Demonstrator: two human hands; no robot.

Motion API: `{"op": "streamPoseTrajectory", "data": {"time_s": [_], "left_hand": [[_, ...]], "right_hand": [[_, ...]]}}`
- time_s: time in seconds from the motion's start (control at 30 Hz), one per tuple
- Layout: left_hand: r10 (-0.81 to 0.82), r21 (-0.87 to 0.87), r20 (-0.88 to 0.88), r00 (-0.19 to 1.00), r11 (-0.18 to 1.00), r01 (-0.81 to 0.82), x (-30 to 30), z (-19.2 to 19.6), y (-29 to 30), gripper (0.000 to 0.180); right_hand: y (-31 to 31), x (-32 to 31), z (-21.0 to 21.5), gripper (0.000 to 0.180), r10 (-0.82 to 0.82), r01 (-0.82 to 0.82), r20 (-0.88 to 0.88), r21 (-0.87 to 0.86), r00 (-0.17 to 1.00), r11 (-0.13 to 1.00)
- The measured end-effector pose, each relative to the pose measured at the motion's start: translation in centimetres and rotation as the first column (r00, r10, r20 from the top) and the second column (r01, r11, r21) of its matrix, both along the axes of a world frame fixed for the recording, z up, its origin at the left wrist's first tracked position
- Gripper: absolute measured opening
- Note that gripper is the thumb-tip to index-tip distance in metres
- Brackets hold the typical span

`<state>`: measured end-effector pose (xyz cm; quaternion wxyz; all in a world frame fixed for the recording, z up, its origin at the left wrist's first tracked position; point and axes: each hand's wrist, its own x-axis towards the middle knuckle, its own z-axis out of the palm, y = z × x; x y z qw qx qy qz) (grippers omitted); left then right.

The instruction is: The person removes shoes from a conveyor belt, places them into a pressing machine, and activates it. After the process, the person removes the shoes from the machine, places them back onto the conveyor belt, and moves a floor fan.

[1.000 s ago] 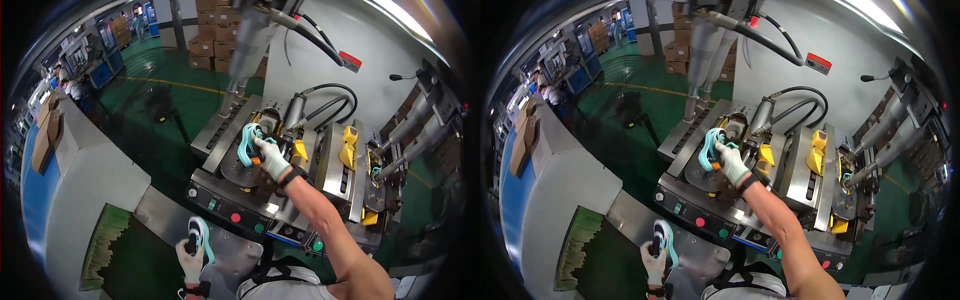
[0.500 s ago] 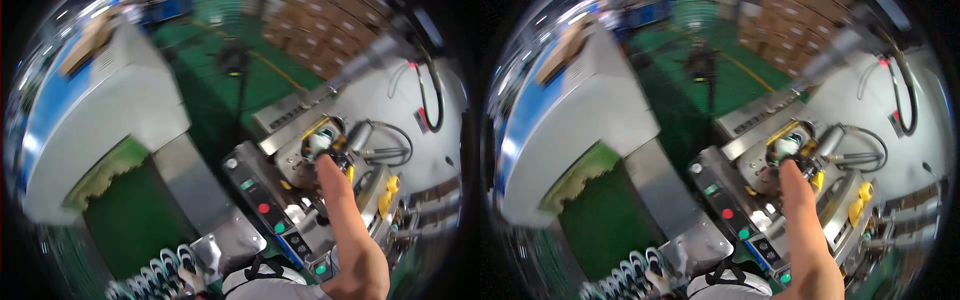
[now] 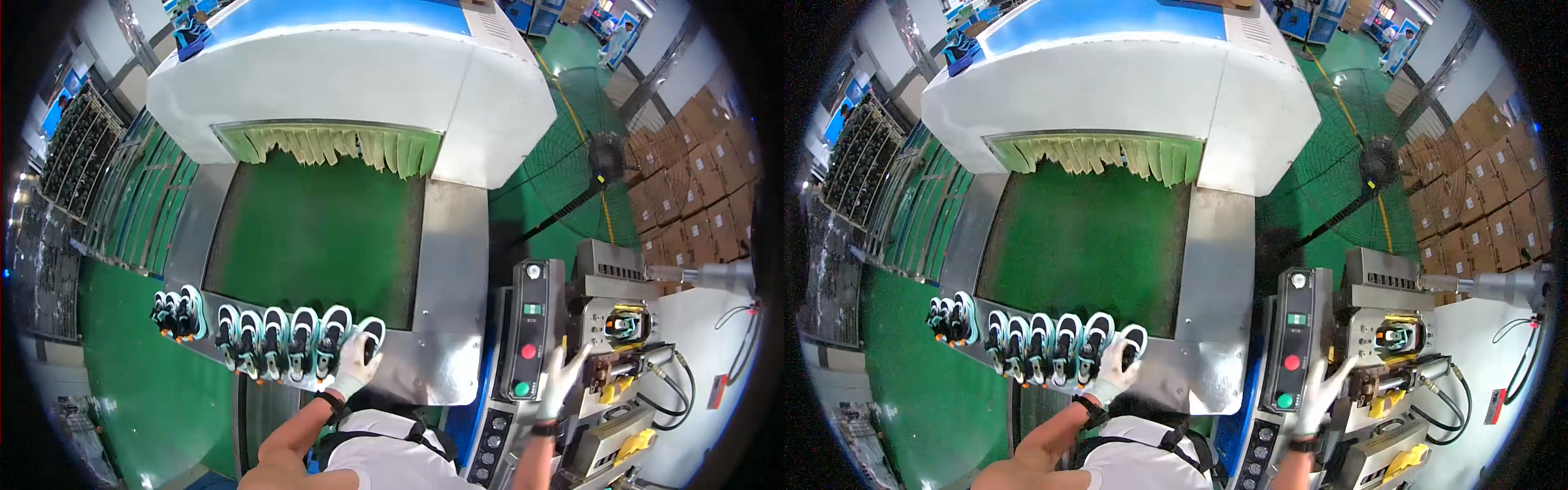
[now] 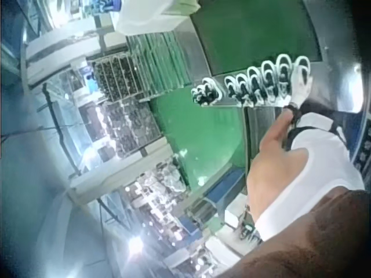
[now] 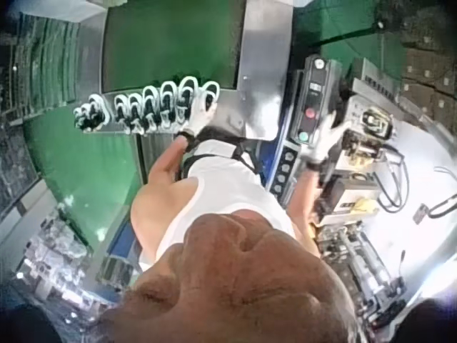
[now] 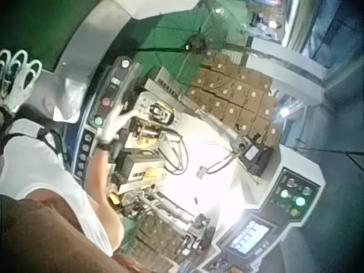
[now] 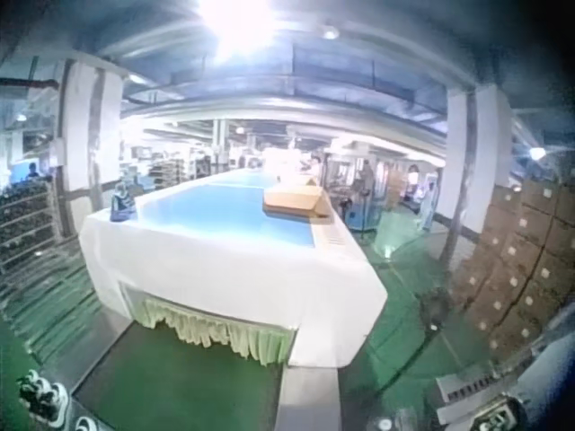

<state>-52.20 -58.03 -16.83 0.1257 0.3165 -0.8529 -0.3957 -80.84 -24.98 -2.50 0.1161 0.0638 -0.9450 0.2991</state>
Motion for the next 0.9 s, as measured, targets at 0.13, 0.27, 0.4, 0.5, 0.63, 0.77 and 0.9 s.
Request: {"op": "streamPoseTrajectory", "data": {"time_s": [0.13,0.27,0.4,0.5,0.63,0.77,0.9], "left_hand": [[-0.157,0.071,-0.208,0.966,0.982,0.175,-6.1,0.3,-6.6,0.052],[-0.22,-0.02,-0.209,0.953,0.975,0.221,-13.9,-2.0,-16.5,0.05],[-0.257,-0.142,-0.243,0.935,0.963,0.228,-22.0,-6.2,-28.5,0.049],[-0.304,-0.265,-0.084,0.949,0.925,0.273,-27.3,-8.1,-37.6,0.049],[0.121,-0.406,0.155,0.98,0.913,-0.048,-29.7,-7.2,-54.4,0.027],[0.096,-0.85,0.064,0.993,0.526,0.004,-27.3,-15.4,-69.3,0.038],[0.246,-0.554,0.477,0.844,0.829,0.071,-28.3,-19.1,-78.0,0.044]], "right_hand": [[-1.2,5.9,-8.1,0.086,-0.123,0.076,0.069,0.471,0.99,0.879],[-0.5,7.8,-10.3,0.106,-0.258,0.047,0.131,0.81,0.957,0.584],[-1.0,8.2,-10.3,0.101,-0.33,0.089,0.264,0.645,0.906,0.759],[-0.7,13.2,-9.4,0.095,-0.193,0.086,0.185,0.469,0.964,0.879],[-1.8,22.0,-6.8,0.089,-0.336,0.022,0.281,0.737,0.899,0.675],[-0.6,29.1,-5.2,0.044,-0.094,-0.042,0.162,0.682,0.982,0.73],[-0.3,36.2,-1.9,0.046,-0.647,0.132,0.466,0.742,0.603,0.657]]}}
